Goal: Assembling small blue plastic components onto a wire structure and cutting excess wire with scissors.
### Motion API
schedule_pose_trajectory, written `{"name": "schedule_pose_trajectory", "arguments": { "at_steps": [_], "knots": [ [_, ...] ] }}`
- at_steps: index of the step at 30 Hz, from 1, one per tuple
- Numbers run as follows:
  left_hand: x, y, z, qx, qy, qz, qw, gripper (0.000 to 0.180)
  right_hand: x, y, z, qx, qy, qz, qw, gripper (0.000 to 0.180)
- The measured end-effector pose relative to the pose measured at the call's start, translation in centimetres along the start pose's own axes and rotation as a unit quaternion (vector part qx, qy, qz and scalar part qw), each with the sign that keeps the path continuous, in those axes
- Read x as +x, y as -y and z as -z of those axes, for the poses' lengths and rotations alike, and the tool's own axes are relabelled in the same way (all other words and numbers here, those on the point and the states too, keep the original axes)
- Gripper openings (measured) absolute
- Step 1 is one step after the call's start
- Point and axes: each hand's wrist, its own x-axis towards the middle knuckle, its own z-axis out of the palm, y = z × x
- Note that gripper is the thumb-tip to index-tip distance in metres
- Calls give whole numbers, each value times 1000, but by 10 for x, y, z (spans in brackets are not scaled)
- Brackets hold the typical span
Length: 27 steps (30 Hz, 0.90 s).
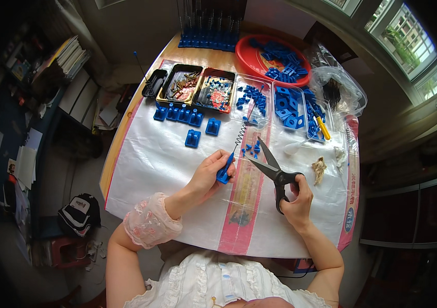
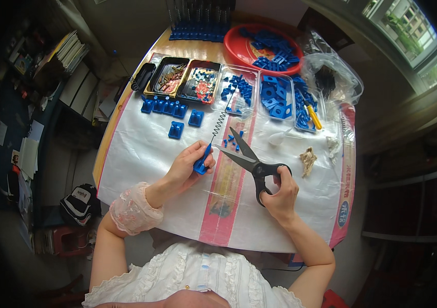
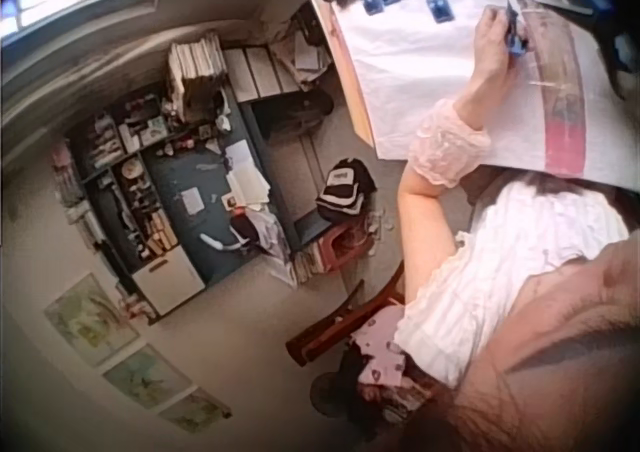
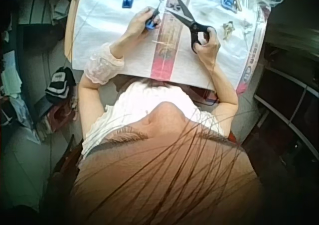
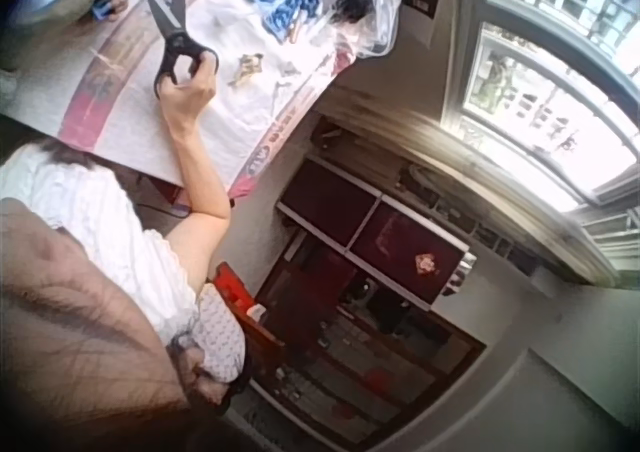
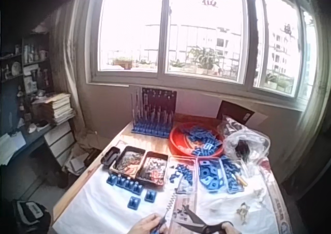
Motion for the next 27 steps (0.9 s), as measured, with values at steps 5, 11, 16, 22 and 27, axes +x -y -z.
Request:
{"name": "schedule_pose_trajectory", "arguments": {
  "at_steps": [5, 11, 16, 22, 27],
  "knots": [
    [-2, -1, -1, -9, 19, -7, 1000, 15, 1, 2, 0, 1, 16, 2, 1000, 36],
    [0, 6, 3, 78, 28, -62, 995, 12, 2, -2, -3, -2, 6, 2, 1000, 41],
    [-1, 2, -2, 166, 48, -79, 982, 15, 3, -2, -2, -6, 7, -1, 1000, 41],
    [-3, 0, -3, 224, 27, -110, 968, 15, 3, -3, -2, -7, 10, -9, 1000, 42],
    [-7, -3, -7, 283, -10, -138, 949, 14, 3, 0, -4, 19, 5, -4, 1000, 36]
  ]
}}
